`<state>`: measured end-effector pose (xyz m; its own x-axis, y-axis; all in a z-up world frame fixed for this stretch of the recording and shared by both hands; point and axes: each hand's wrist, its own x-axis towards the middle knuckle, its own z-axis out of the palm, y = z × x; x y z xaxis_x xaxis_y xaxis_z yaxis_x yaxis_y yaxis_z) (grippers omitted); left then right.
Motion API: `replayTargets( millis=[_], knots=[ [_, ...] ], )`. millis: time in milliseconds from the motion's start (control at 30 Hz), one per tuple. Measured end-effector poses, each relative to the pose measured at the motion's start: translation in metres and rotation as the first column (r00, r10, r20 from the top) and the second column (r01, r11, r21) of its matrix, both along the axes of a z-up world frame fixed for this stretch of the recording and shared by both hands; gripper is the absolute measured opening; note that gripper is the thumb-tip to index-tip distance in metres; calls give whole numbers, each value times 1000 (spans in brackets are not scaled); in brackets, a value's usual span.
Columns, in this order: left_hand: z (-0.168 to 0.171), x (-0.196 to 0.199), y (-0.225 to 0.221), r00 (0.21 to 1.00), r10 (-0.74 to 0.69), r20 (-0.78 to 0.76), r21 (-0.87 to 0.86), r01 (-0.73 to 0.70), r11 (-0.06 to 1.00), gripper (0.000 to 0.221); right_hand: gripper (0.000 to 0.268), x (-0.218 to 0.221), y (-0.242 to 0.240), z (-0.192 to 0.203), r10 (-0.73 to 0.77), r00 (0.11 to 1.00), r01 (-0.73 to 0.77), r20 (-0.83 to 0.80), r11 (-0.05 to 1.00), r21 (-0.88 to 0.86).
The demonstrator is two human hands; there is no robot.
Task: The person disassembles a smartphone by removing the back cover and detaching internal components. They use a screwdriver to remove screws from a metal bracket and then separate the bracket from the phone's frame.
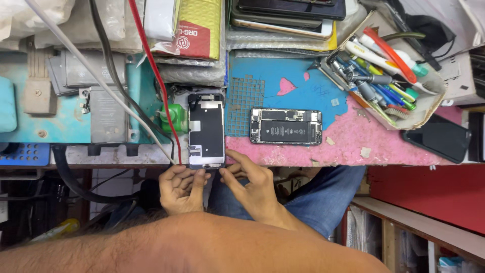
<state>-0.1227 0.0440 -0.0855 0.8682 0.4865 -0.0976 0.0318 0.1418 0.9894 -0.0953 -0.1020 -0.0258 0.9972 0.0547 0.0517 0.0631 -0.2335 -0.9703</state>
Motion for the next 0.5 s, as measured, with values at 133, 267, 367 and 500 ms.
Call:
replayTargets(
  millis=[133, 267, 367, 500],
  knots=[
    [6, 2, -6, 999, 38, -28, 9, -38, 999, 44, 49, 1, -7, 11, 59, 998, -60, -14, 996, -71],
    [17, 5, -8, 999, 25, -36, 92, -21, 995, 41, 46, 5, -32, 34, 55, 997, -47, 57, 990, -135],
    [25, 7, -9, 999, 33, -39, 160, -27, 987, 37, 33, 20, -69, 59, -23, 991, 67, 134, 939, -336],
    [38, 7, -11, 1000, -11, -13, 187, 13, 982, 33, 20, 79, -124, 91, 70, 888, 231, 454, 787, -573]
  ],
)
